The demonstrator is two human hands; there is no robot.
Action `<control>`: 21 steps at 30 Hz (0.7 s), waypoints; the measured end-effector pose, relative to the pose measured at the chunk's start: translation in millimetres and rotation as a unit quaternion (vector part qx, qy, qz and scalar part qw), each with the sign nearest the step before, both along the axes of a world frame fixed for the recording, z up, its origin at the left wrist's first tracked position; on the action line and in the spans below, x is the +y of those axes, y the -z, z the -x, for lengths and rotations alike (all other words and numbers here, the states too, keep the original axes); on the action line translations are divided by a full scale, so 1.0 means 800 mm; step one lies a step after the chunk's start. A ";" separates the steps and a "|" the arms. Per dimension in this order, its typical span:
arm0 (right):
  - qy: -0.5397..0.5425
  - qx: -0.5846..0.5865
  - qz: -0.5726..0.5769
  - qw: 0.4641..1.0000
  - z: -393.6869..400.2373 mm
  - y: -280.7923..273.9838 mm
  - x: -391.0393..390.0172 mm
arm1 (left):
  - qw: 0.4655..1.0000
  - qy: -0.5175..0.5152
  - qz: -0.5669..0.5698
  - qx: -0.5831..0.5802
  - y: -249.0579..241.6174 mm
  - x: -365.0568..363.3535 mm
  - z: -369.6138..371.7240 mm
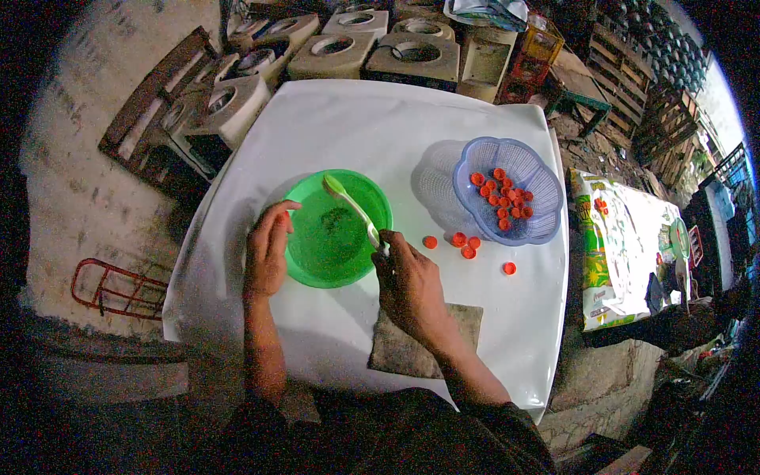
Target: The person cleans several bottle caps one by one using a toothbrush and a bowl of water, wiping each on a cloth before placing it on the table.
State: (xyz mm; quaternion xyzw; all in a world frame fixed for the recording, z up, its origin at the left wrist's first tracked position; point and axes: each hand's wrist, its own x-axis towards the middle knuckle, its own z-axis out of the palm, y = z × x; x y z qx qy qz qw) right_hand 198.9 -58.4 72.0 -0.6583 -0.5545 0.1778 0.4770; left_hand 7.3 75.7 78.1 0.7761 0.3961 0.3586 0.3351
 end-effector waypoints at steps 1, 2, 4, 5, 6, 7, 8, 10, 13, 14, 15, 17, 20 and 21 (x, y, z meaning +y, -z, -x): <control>0.006 0.005 -0.022 1.000 0.004 0.004 0.001 | 1.000 0.005 0.009 -0.026 -0.002 0.000 0.003; 0.012 0.011 -0.046 0.999 0.008 0.014 0.005 | 0.999 0.009 -0.015 -0.026 -0.002 0.000 0.004; 0.019 -0.017 -0.015 1.000 0.010 0.047 0.009 | 0.999 0.024 -0.038 -0.021 -0.002 -0.003 0.003; -0.008 -0.026 0.035 0.999 0.005 0.065 0.007 | 0.999 0.033 -0.037 -0.016 -0.002 -0.007 0.002; -0.036 -0.036 0.082 0.995 0.000 0.068 0.006 | 0.998 0.039 -0.038 -0.011 -0.003 -0.008 0.002; -0.068 -0.046 0.127 0.988 -0.003 0.068 0.010 | 0.998 0.048 -0.038 -0.025 -0.003 -0.006 0.000; -0.044 -0.018 0.147 0.988 -0.003 0.063 0.003 | 0.997 0.051 -0.037 -0.038 0.001 -0.006 -0.002; -0.053 0.020 0.091 0.994 -0.003 0.049 -0.004 | 0.994 0.013 -0.004 -0.107 0.016 -0.014 -0.007; -0.081 0.021 0.055 0.995 -0.006 0.018 -0.010 | 0.995 0.023 -0.063 -0.069 0.024 -0.013 0.000; -0.105 0.009 0.030 0.994 -0.009 0.012 -0.011 | 0.995 0.024 -0.083 -0.048 0.019 -0.015 0.001; -0.127 -0.002 0.005 0.992 -0.011 0.009 -0.012 | 0.995 0.034 -0.083 -0.034 0.016 -0.014 0.005; -0.133 -0.014 0.008 0.991 -0.013 0.008 -0.011 | 0.995 0.056 -0.084 -0.009 0.013 -0.012 0.011; -0.162 -0.032 0.008 0.986 -0.024 0.003 -0.014 | 0.994 0.087 -0.027 -0.068 0.009 -0.010 0.017; -0.158 -0.046 0.029 0.986 -0.027 -0.002 -0.015 | 0.992 0.101 -0.015 -0.076 0.014 -0.009 0.020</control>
